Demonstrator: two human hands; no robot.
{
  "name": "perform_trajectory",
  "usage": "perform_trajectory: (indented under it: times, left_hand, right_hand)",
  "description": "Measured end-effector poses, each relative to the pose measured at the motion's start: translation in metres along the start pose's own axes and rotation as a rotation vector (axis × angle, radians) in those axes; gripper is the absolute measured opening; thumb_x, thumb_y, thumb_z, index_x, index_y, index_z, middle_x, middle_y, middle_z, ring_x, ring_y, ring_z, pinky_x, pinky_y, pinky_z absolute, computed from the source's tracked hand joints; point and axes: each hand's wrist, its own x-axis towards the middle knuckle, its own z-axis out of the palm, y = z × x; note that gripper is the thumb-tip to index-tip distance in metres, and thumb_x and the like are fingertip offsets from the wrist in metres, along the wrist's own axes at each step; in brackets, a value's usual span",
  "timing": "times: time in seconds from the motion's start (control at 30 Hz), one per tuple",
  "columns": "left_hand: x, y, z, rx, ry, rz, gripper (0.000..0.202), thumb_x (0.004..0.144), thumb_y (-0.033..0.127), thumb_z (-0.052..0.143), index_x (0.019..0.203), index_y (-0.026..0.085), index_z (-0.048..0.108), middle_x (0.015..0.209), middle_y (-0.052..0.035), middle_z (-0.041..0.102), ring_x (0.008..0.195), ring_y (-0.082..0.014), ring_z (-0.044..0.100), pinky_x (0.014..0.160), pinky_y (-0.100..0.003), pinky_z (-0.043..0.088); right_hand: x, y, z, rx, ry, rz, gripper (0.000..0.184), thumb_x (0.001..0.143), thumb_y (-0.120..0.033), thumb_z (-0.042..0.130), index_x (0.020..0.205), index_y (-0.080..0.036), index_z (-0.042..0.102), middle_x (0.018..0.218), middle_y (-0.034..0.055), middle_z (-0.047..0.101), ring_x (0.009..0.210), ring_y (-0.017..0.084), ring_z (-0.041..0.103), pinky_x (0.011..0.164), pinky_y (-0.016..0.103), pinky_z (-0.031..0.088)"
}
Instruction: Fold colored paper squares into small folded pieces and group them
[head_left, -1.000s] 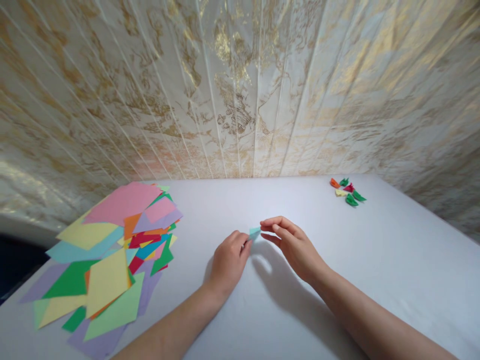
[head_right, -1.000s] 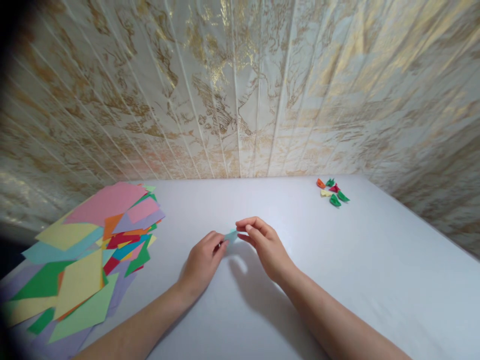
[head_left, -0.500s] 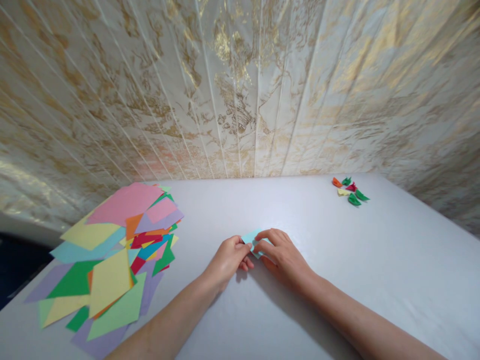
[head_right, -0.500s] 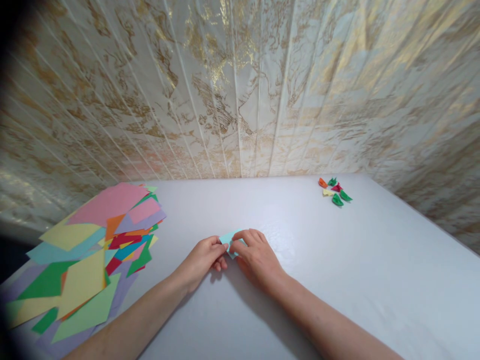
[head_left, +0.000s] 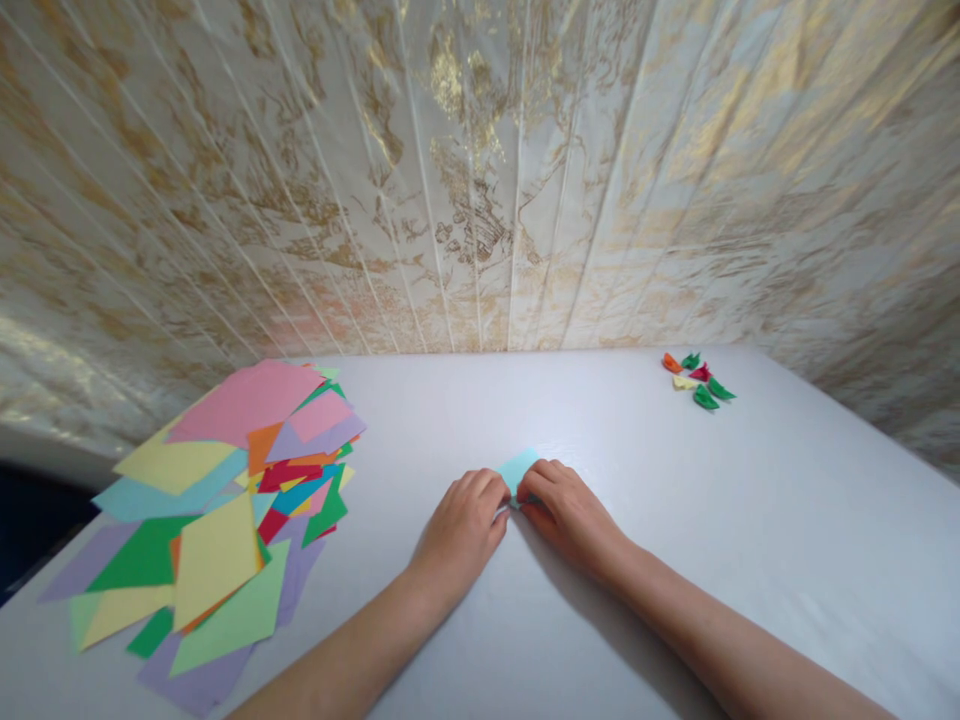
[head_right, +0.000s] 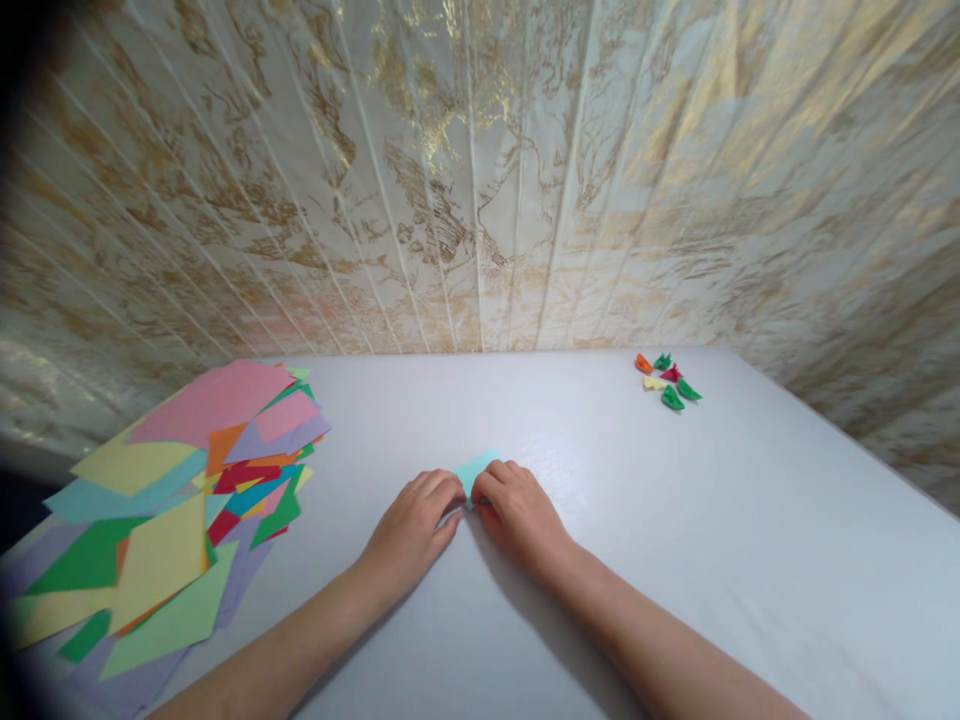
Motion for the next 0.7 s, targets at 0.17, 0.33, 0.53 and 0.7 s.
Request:
perform_trajectory:
  times: [0.17, 0.33, 0.53, 0.7]
  left_hand:
    - [0.002, -0.004, 0.002, -0.056, 0.042, -0.021, 0.01, 0.088, 0.013, 0.06, 0.091, 0.021, 0.056, 0.098, -0.0015, 0.061, 0.096, -0.02, 0.055, 0.086, -0.035, 0.046]
    - [0.007, -0.007, 0.003, -0.128, 0.1, -0.069, 0.009, 0.089, 0.013, 0.06, 0.085, 0.02, 0.057, 0.092, -0.0011, 0.059, 0.092, -0.0191, 0.055, 0.084, -0.034, 0.047]
    - [0.011, -0.006, 0.01, -0.112, 0.152, -0.122, 0.011, 0.088, 0.012, 0.06, 0.082, 0.02, 0.055, 0.092, -0.0009, 0.056, 0.092, -0.0185, 0.055, 0.084, -0.034, 0.047]
    - [0.012, -0.005, 0.014, -0.056, 0.159, -0.149, 0.013, 0.089, 0.014, 0.061, 0.082, 0.02, 0.053, 0.091, -0.0012, 0.056, 0.09, -0.0187, 0.055, 0.082, -0.034, 0.047]
  right_hand:
    - [0.001, 0.005, -0.001, 0.081, 0.031, 0.096, 0.012, 0.084, -0.009, 0.06, 0.082, -0.02, 0.064, 0.088, 0.0014, 0.061, 0.084, 0.017, 0.054, 0.077, 0.029, 0.036]
    - [0.004, 0.006, 0.002, 0.098, 0.041, 0.206, 0.012, 0.086, -0.016, 0.059, 0.075, -0.02, 0.061, 0.08, 0.0002, 0.058, 0.078, 0.016, 0.054, 0.074, 0.028, 0.035]
    - [0.008, -0.003, 0.002, 0.015, 0.057, 0.281, 0.013, 0.084, -0.015, 0.057, 0.071, -0.019, 0.057, 0.078, 0.0003, 0.058, 0.075, 0.015, 0.053, 0.072, 0.028, 0.032]
    - [0.009, -0.007, 0.002, -0.074, 0.06, 0.299, 0.013, 0.085, -0.017, 0.056, 0.072, -0.019, 0.056, 0.078, 0.0016, 0.059, 0.075, 0.017, 0.053, 0.072, 0.029, 0.031]
